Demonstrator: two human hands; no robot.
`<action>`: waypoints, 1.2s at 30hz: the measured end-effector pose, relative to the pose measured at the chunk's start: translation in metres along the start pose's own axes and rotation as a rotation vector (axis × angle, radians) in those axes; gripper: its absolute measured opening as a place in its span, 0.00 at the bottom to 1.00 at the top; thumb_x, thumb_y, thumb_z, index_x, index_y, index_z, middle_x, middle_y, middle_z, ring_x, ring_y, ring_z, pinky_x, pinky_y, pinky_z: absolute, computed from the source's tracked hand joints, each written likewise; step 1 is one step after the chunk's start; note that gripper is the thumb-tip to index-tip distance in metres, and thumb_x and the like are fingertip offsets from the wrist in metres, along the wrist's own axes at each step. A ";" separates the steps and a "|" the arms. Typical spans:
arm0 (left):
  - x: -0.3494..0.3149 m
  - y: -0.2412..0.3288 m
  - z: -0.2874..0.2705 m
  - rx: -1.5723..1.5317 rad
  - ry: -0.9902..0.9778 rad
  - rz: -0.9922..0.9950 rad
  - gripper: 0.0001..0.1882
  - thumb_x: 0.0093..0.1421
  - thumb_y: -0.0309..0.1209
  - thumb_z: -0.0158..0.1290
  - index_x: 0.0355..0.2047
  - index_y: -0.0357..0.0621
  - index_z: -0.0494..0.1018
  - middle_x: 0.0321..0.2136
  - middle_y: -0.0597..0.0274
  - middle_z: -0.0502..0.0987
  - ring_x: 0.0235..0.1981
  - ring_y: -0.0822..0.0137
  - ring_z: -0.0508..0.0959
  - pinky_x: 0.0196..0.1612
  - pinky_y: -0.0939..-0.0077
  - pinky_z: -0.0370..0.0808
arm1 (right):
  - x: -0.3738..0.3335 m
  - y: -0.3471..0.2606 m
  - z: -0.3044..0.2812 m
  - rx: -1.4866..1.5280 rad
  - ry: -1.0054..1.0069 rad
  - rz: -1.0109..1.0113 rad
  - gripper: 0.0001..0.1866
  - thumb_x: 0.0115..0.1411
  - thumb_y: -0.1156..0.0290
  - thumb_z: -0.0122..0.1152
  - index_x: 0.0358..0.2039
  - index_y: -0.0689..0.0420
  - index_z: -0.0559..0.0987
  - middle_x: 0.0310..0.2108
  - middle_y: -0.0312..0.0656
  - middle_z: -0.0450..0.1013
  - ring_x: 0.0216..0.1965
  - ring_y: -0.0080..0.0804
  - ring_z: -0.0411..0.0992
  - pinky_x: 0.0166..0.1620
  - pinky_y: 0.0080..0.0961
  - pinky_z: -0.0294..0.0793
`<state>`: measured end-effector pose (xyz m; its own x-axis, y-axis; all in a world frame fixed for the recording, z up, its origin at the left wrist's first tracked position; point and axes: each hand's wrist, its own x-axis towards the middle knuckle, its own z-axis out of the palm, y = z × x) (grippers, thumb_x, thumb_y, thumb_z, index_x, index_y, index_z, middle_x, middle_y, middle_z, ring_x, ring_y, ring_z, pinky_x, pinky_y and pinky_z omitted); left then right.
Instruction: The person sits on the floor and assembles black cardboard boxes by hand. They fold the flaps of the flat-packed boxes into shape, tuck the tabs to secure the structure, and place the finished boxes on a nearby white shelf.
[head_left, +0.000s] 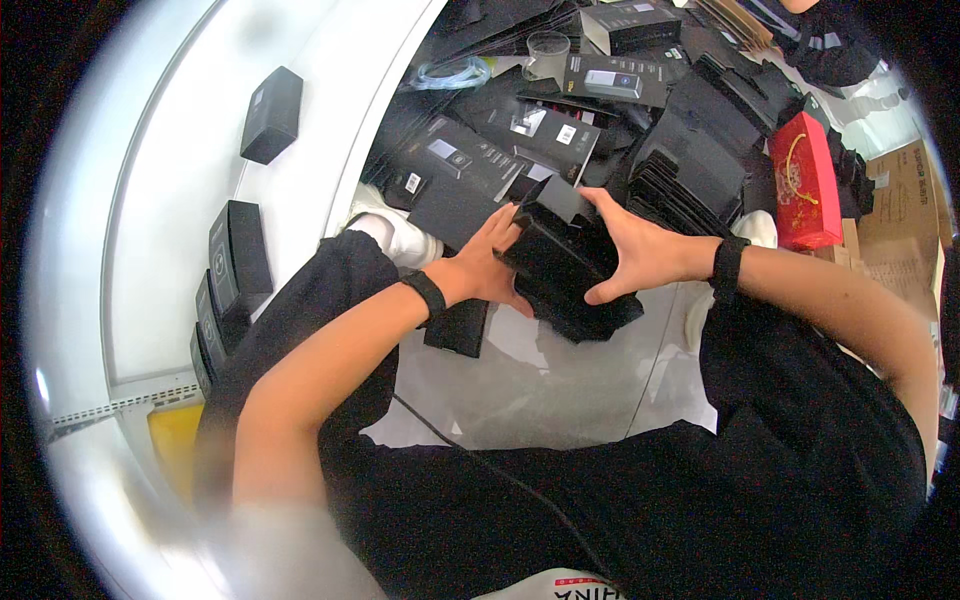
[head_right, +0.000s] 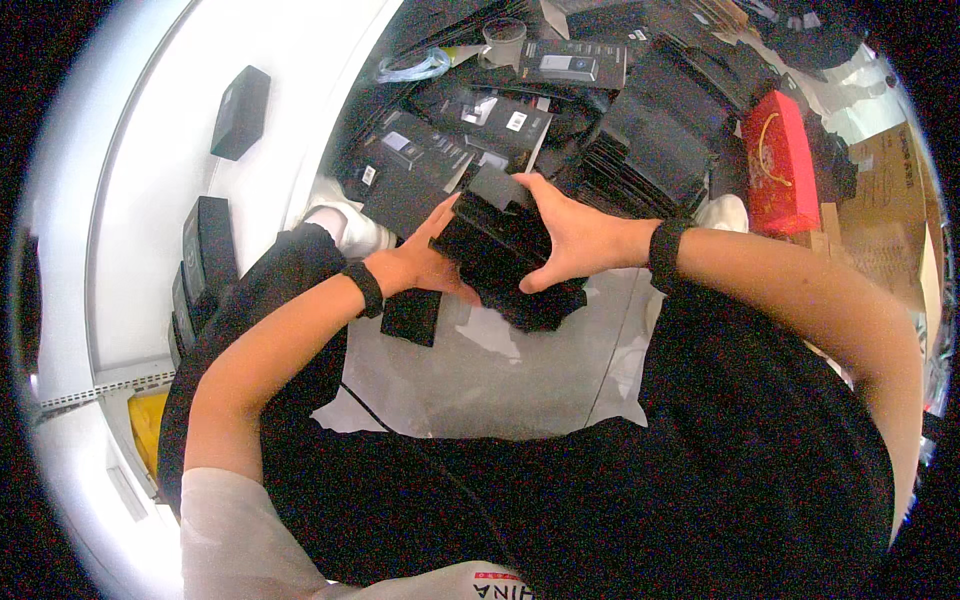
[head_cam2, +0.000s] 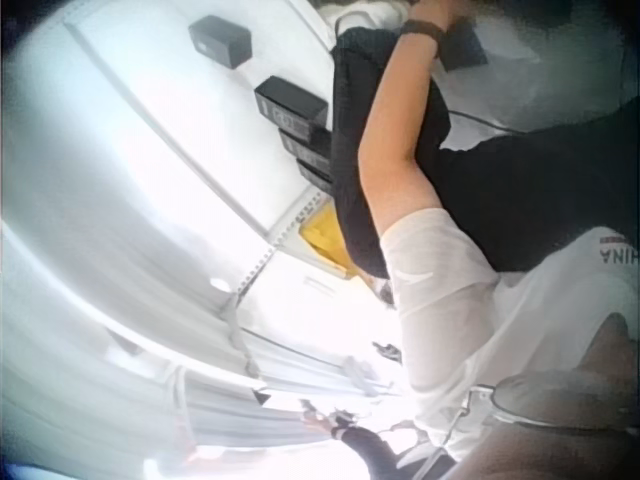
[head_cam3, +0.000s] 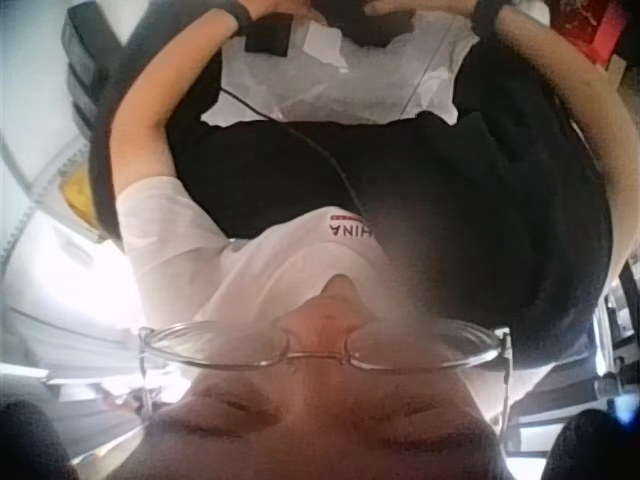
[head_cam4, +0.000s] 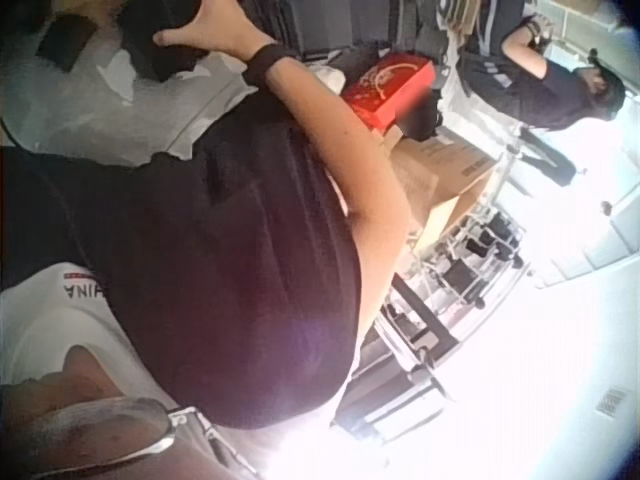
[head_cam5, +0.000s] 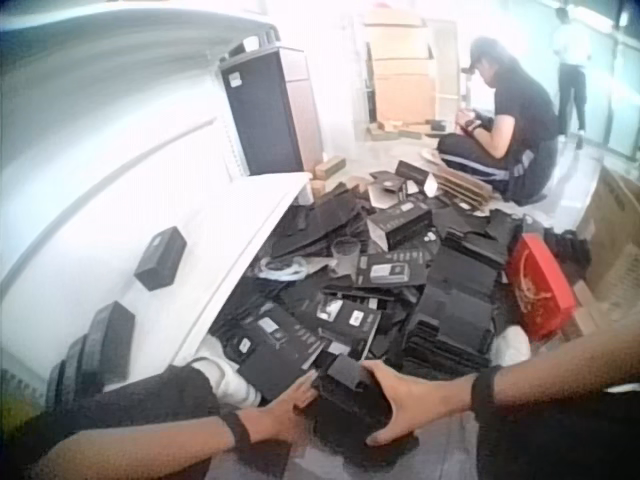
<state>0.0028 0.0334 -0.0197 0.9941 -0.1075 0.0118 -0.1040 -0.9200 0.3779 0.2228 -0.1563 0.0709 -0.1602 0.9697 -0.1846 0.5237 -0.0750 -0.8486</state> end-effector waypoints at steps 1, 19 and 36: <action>0.003 -0.002 0.002 -0.096 -0.007 -0.040 0.54 0.38 0.66 0.72 0.65 0.59 0.73 0.68 0.57 0.69 0.71 0.47 0.59 0.75 0.44 0.48 | -0.001 0.001 0.001 -0.020 -0.001 -0.012 0.66 0.45 0.59 0.82 0.72 0.65 0.44 0.65 0.66 0.61 0.68 0.55 0.64 0.70 0.37 0.64; -0.006 0.062 0.038 -0.294 0.053 -0.235 0.69 0.38 0.46 0.77 0.73 0.35 0.50 0.59 0.41 0.64 0.60 0.40 0.65 0.64 0.49 0.63 | -0.040 0.019 0.006 -0.624 -0.062 -0.095 0.61 0.34 0.64 0.80 0.70 0.58 0.58 0.54 0.51 0.68 0.56 0.54 0.72 0.56 0.45 0.75; -0.009 0.054 0.044 -0.303 0.175 -0.177 0.67 0.41 0.41 0.75 0.77 0.51 0.46 0.55 0.47 0.65 0.57 0.43 0.68 0.59 0.52 0.64 | -0.041 0.024 0.028 -0.811 0.039 -0.230 0.64 0.37 0.48 0.84 0.71 0.58 0.59 0.60 0.48 0.66 0.60 0.49 0.68 0.61 0.47 0.68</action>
<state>-0.0126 -0.0318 -0.0397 0.9887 0.1325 0.0698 0.0567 -0.7627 0.6442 0.2184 -0.2047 0.0437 -0.3151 0.9488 -0.0206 0.9226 0.3012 -0.2410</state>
